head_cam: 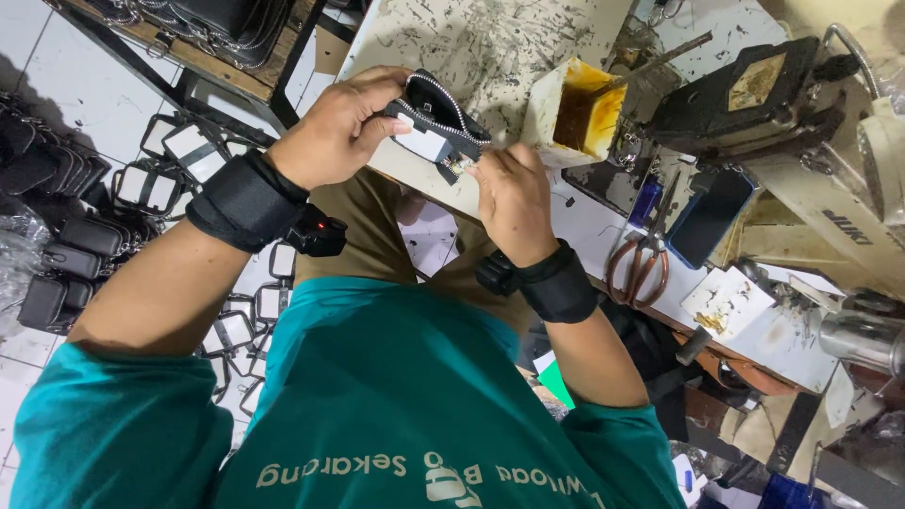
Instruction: Applying adhesive to the edges of small leather components using a manual applicator stick
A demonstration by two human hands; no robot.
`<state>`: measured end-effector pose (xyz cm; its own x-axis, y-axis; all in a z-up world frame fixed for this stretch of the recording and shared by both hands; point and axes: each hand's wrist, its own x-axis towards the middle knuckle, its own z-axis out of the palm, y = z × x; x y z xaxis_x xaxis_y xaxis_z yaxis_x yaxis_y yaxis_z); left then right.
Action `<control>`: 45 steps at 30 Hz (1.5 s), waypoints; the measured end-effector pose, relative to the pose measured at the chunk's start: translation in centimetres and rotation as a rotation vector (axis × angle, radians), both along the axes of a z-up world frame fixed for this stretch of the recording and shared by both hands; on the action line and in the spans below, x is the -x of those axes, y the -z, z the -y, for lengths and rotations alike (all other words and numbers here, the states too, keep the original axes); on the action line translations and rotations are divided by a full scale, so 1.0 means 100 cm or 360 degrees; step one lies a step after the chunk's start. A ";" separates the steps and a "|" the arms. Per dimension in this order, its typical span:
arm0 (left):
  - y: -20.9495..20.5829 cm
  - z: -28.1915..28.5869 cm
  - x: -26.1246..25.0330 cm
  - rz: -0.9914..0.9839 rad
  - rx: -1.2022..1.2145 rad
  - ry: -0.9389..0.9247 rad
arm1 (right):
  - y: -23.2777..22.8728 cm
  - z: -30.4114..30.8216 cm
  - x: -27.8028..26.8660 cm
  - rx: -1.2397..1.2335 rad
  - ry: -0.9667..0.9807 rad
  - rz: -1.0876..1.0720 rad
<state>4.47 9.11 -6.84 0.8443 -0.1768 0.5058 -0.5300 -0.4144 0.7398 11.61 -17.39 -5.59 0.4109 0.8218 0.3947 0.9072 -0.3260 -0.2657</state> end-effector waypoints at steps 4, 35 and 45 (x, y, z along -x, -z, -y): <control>-0.003 0.002 0.000 0.0012 -0.0004 0.0009 | -0.011 0.000 0.000 0.0002 -0.0021 -0.0087; 0.003 0.002 -0.005 -0.0034 -0.0043 0.0021 | 0.001 0.001 0.006 0.0065 -0.0075 -0.0014; -0.001 0.002 -0.008 0.0034 -0.0009 0.0080 | 0.001 0.009 0.009 0.0144 0.0000 0.0067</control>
